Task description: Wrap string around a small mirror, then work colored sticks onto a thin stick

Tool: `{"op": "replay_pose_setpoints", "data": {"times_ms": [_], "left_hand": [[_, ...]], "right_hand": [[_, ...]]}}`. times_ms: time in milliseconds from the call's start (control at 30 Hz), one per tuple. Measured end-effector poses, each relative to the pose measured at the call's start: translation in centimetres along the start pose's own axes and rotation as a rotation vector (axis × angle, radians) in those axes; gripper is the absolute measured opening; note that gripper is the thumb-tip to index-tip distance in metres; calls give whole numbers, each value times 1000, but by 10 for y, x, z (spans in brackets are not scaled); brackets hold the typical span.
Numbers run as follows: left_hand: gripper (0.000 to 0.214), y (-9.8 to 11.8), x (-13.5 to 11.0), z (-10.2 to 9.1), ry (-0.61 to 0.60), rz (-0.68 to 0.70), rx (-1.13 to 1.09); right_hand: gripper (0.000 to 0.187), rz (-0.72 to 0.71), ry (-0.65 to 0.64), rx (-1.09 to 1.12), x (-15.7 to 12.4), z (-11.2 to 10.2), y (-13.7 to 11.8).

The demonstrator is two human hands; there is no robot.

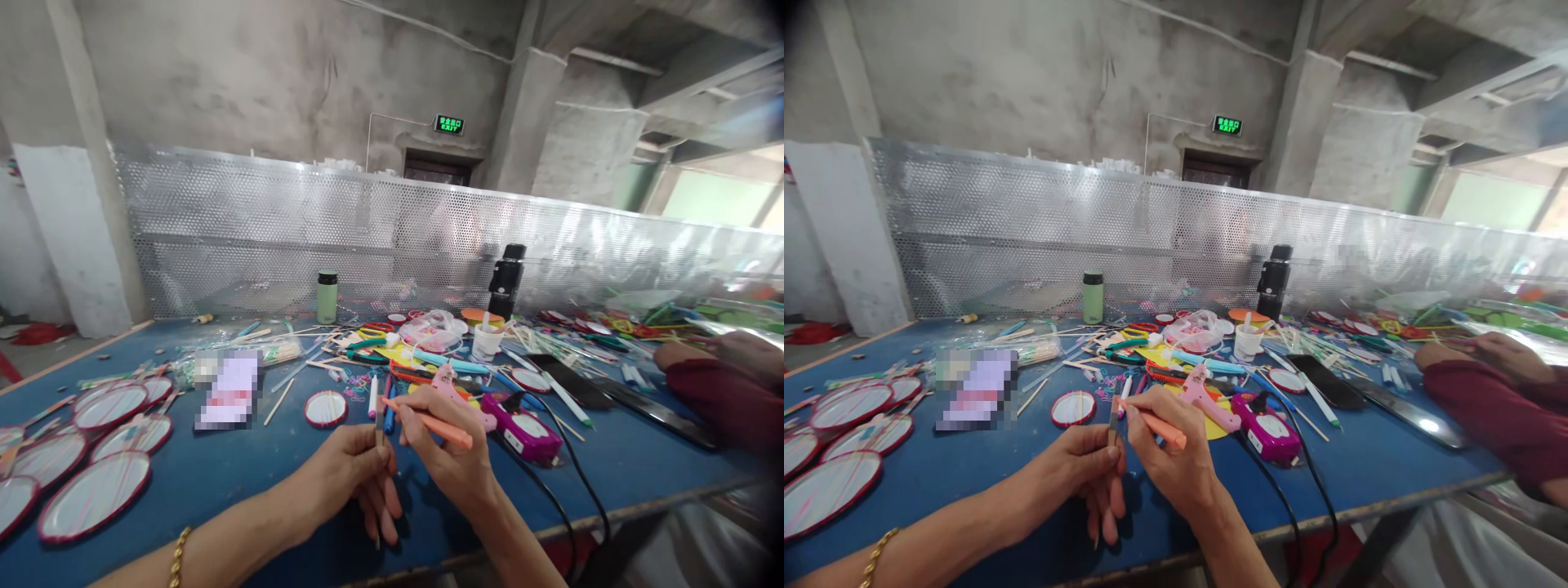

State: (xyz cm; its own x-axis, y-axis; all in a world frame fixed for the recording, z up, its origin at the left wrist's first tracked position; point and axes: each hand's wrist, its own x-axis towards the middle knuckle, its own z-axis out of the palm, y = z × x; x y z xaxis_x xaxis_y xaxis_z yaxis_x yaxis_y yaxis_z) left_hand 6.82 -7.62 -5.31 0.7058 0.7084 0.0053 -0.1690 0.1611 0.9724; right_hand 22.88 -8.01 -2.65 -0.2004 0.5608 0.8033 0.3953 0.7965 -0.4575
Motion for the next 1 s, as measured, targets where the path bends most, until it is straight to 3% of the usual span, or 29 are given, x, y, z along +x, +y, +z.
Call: {"op": "replay_pose_setpoints", "data": {"times_ms": [100, 333, 533, 700, 1000], "left_hand": [[34, 1, 0, 1, 2, 0, 12], [31, -1, 0, 0, 4, -4, 17], [30, -1, 0, -2, -1, -2, 25], [30, 0, -1, 0, 7, -12, 32], [30, -2, 2, -2, -29, 10, -18]], "right_hand": [[13, 4, -40, 9, 0, 1, 0], [14, -24, 79, 4, 2, -1, -3], [16, 7, -25, 16, 0, -1, -1], [16, -33, 33, 4, 1, 0, -1], [13, 13, -6, 15, -3, -1, 2]]}}
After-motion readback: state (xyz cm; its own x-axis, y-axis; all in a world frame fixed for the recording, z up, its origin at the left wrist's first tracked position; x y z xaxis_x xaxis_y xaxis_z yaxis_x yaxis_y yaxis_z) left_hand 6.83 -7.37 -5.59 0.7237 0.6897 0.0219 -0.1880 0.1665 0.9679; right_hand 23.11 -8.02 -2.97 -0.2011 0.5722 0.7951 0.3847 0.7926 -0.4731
